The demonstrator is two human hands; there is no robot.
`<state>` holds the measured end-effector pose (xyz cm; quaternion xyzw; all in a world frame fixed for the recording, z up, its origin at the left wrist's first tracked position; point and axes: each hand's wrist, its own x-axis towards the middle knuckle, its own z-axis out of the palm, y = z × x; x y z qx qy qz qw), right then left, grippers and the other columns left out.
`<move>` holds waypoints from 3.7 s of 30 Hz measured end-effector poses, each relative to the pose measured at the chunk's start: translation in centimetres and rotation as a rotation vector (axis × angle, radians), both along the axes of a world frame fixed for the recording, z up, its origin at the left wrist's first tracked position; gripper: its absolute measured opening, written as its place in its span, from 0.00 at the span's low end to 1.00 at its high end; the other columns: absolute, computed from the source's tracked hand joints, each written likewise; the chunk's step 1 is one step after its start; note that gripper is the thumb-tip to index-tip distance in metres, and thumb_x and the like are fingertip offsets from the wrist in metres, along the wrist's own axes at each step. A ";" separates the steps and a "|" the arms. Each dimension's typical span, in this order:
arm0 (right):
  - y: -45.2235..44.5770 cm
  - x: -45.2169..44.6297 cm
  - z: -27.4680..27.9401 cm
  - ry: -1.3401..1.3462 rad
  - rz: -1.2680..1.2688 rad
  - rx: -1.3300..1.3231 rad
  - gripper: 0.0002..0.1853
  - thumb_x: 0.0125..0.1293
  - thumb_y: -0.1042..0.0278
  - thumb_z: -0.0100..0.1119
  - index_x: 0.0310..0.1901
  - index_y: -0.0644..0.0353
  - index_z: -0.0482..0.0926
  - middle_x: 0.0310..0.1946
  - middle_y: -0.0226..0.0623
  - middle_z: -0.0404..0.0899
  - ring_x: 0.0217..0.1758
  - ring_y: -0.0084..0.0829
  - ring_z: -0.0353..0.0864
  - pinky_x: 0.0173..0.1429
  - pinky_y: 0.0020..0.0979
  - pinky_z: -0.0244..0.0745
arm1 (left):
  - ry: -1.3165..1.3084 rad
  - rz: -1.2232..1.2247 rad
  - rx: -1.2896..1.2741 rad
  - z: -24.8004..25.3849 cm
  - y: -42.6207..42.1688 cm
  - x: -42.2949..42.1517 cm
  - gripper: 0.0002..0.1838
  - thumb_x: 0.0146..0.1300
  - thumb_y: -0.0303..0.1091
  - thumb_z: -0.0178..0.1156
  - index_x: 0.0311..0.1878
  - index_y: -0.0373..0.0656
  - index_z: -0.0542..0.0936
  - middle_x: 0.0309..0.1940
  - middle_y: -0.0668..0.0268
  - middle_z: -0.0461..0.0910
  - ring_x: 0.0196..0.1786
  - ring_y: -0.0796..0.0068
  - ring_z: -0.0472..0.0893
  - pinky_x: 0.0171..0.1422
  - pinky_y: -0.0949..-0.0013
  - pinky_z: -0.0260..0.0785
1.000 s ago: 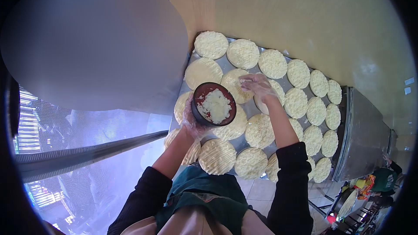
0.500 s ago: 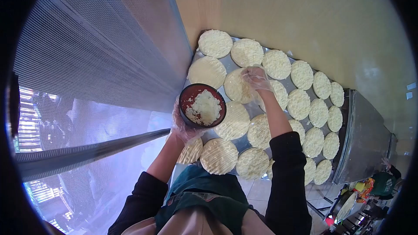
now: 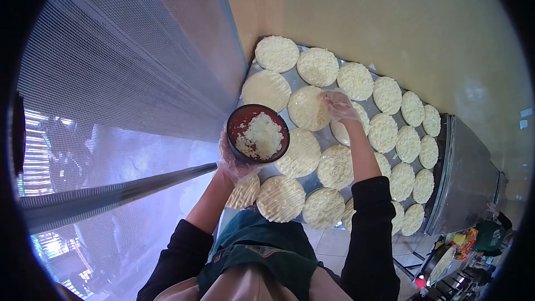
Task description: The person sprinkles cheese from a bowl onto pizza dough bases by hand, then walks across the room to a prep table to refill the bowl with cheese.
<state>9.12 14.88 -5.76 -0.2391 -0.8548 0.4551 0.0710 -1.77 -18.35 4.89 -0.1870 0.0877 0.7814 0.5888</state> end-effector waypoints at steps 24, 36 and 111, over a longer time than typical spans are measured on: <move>-1.7 -0.3 3.6 -0.120 -0.261 -0.303 0.08 0.57 0.72 0.55 0.36 0.63 0.82 0.27 0.37 0.80 0.30 0.23 0.78 0.36 0.25 0.72 | 0.014 0.010 -0.007 -1.1 -0.7 -0.5 0.36 0.57 0.65 0.46 0.62 0.50 0.67 0.61 0.58 0.67 0.62 0.52 0.67 0.62 0.39 0.59; -9.4 -5.9 10.9 0.057 0.214 -0.390 0.07 0.59 0.74 0.58 0.39 0.65 0.80 0.32 0.32 0.79 0.33 0.20 0.76 0.39 0.22 0.73 | 0.078 0.006 -0.021 -1.6 -2.8 -1.4 0.35 0.58 0.63 0.47 0.61 0.47 0.68 0.59 0.57 0.69 0.60 0.53 0.70 0.63 0.43 0.60; -11.6 -18.2 2.3 -0.001 0.390 0.594 0.12 0.53 0.73 0.54 0.39 0.58 0.81 0.35 0.46 0.80 0.39 0.45 0.79 0.45 0.36 0.73 | 0.100 -0.026 -0.116 -2.1 -9.4 -4.8 0.36 0.56 0.63 0.48 0.61 0.48 0.69 0.60 0.57 0.69 0.60 0.52 0.69 0.63 0.42 0.59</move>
